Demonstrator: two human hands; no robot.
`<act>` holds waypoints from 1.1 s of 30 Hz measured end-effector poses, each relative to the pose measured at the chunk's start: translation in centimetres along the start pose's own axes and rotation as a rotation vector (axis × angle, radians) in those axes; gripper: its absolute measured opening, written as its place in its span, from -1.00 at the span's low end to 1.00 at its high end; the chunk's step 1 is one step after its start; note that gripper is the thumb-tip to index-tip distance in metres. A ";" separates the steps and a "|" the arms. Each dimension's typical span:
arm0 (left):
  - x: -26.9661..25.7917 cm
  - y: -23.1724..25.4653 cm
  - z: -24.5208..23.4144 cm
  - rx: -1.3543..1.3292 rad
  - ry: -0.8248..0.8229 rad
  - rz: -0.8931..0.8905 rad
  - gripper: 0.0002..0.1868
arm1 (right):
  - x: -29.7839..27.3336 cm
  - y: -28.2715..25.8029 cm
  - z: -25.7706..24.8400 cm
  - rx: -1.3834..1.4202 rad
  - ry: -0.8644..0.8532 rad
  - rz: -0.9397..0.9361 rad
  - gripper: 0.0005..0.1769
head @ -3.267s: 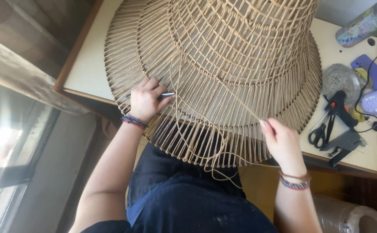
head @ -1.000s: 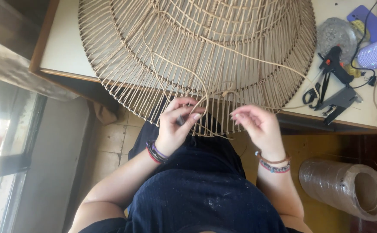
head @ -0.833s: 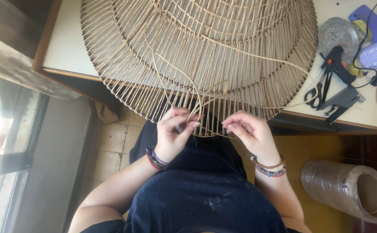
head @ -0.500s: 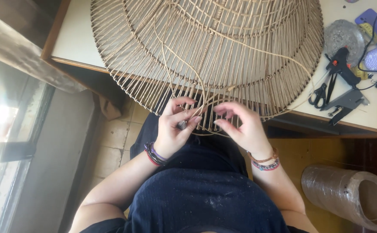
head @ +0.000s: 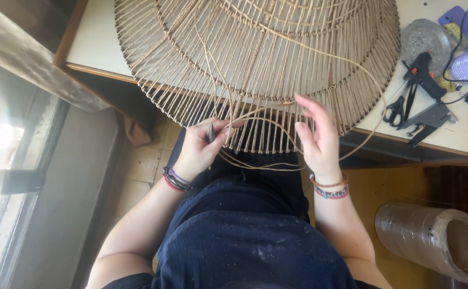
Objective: Weaving wicker strands into a large lampshade frame and trimming them using pliers and a metal pick.
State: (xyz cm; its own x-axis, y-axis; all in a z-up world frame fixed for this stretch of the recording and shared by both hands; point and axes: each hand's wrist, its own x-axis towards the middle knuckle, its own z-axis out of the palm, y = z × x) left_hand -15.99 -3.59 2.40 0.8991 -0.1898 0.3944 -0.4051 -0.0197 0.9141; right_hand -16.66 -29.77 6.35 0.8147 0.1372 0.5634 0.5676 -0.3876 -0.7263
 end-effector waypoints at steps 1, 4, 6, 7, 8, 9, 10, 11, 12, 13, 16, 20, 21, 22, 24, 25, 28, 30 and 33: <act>0.3 0.5 0.0 -0.003 -0.001 0.001 -0.84 | 0.7 -0.2 0.0 -0.004 0.000 0.000 -0.60; 0.6 1.1 0.0 -0.012 -0.040 0.005 -0.83 | 1.4 0.0 -0.1 0.004 -0.268 -0.159 -0.45; 0.7 0.1 -0.1 -0.057 -0.066 -0.022 -0.82 | 0.6 1.1 -0.9 -0.062 -0.313 0.087 -0.84; 0.6 0.5 0.0 -0.055 -0.066 -0.023 -0.82 | 0.4 1.4 -1.4 -0.060 -0.313 0.087 -0.84; 0.7 0.8 0.1 -0.147 -0.129 -0.086 -0.74 | 0.4 1.7 -2.0 -0.052 -0.198 0.215 -0.79; 0.8 1.1 0.3 -0.239 -0.192 -0.150 -0.66 | 0.4 2.0 -2.6 -0.044 -0.082 0.342 -0.68; 0.7 0.3 0.2 -0.241 -0.196 -0.150 -0.66 | 0.2 2.2 -2.8 -0.046 -0.079 0.345 -0.68; 0.7 -0.6 0.2 -0.227 -0.196 -0.157 -0.67 | 0.0 2.4 -3.0 -0.012 -0.012 0.386 -0.65; 0.7 -1.4 0.3 -0.214 -0.196 -0.164 -0.67 | -0.1 2.6 -3.2 0.021 0.055 0.427 -0.61; 1.0 -0.9 0.2 -0.217 -0.200 -0.165 -0.67 | -0.2 2.8 -3.3 0.018 0.058 0.429 -0.61; 1.7 0.6 0.0 -0.213 -0.137 -0.217 -0.70 | -0.4 3.1 -3.6 0.014 0.152 0.475 -0.62; 2.0 1.8 0.3 0.084 0.074 -0.081 -0.78 | -0.5 2.6 -4.2 0.030 0.142 0.403 -0.63; 2.0 2.1 0.5 0.136 0.103 0.013 -0.78 | -0.5 2.5 -4.5 0.030 0.118 0.379 -0.64; 2.2 2.9 1.2 0.134 0.101 0.011 -0.78 | -0.8 2.3 -4.8 0.029 0.119 0.382 -0.64; 2.7 4.4 2.5 0.169 0.082 0.170 -0.71 | -1.2 2.0 -5.4 0.008 0.101 0.365 -0.66; 3.2 4.6 3.3 0.169 0.082 0.169 -0.71 | -1.4 2.1 -5.8 0.008 0.100 0.366 -0.66; 4.2 4.3 5.3 0.194 -0.089 0.146 -0.50 | -2.0 2.3 -6.9 -0.019 0.069 0.313 -0.67; 4.5 2.7 6.0 0.429 -0.327 -0.013 -0.74 | -1.9 2.8 -7.7 -0.158 0.081 0.292 -0.67; 4.0 0.9 6.2 0.651 -0.306 -0.013 -0.88 | -2.0 4.1 -6.9 -0.861 -0.076 0.154 -0.72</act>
